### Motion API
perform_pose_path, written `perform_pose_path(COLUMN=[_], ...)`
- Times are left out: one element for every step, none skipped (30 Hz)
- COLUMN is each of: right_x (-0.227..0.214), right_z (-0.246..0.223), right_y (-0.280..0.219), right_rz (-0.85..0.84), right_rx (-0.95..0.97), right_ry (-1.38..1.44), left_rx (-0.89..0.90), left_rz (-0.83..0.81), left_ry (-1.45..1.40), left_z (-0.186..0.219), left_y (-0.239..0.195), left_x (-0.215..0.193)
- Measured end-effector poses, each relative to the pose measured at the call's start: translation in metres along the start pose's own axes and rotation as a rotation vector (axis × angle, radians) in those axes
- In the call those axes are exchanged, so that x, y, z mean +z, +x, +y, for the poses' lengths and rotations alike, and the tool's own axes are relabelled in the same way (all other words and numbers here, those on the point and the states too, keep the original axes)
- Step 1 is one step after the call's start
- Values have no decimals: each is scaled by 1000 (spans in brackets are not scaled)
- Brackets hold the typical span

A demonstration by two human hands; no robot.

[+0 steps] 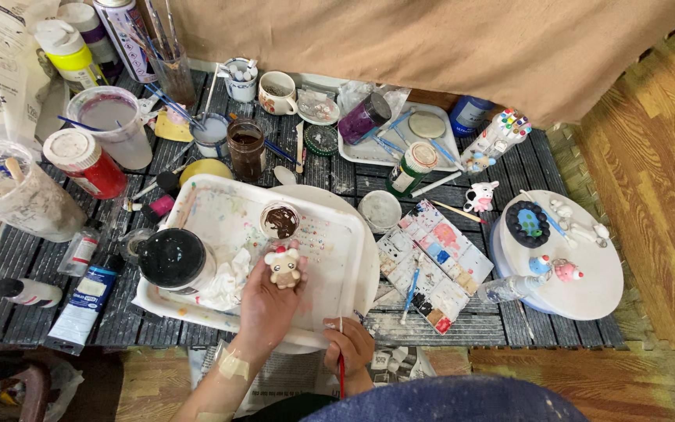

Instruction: The person paints a small figurine using a fine brush, repeatedly dipping it into paint containers and applying color to the figurine's details. The person also uses a sponge to dab paint onto a palette.

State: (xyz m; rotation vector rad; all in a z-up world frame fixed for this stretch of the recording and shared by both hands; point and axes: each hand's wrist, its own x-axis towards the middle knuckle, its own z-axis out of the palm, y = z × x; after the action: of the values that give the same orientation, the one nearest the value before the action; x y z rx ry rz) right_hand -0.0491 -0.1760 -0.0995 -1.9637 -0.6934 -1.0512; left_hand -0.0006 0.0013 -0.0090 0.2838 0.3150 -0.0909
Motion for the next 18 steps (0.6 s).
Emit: perform_pose_path(right_x=[0, 0, 0, 0, 1, 2, 2, 3, 3, 3, 3, 2, 2, 1, 1, 0, 0, 0], right_z=[1, 1, 2, 3, 4, 4, 5, 5, 5, 4, 4, 3, 2, 1, 0, 0, 0, 0], right_y=[-1, -2, -4, -5, -6, -7, -7, -7, -7, -7, -6, -6, -5, -4, -2, -2, -1, -2], right_rz=[1, 2, 0, -1, -2, 1, 3, 7, 9, 11, 12, 12, 11, 11, 11, 12, 13, 11], right_rx=[-3, -5, -4, -3, -2, -2, -1, -1, 0, 0, 1, 1, 0, 0, 0, -1, -1, 2], right_ry=[-1, -3, -10, -17, -25, -18, -11, -4, -4, -6, -7, -9, -11, -13, -13, -14, -15, -12], left_rx=[13, 26, 39, 49, 60, 71, 73, 75, 78, 69, 61, 52, 61, 69, 77, 74, 71, 68], left_rz=[3, 6, 10, -8, -26, -43, -53, -63, -72, -54, -36, -19, -7, 4, 16, 2, -12, -25], left_ry=[-15, -30, -46, -54, -62, -71, -76, -79, -82, -88, -93, -99, -67, -36, -4, 37, 77, 118], left_z=[0, 0, -1, -1, -1, -1, -2, -2, -2, -3, -3, -3, -4, -4, -5, -6, -8, -9], left_y=[0, 0, 1, 1, 2, 2, 3, 4, 4, 5, 6, 6, 7, 9, 9, 9, 10, 9], left_x=[-1, -2, -4, -5, -6, -8, -10, -12, -13, -15, -16, -18, -19, -19, -18, -18, -18, -17])
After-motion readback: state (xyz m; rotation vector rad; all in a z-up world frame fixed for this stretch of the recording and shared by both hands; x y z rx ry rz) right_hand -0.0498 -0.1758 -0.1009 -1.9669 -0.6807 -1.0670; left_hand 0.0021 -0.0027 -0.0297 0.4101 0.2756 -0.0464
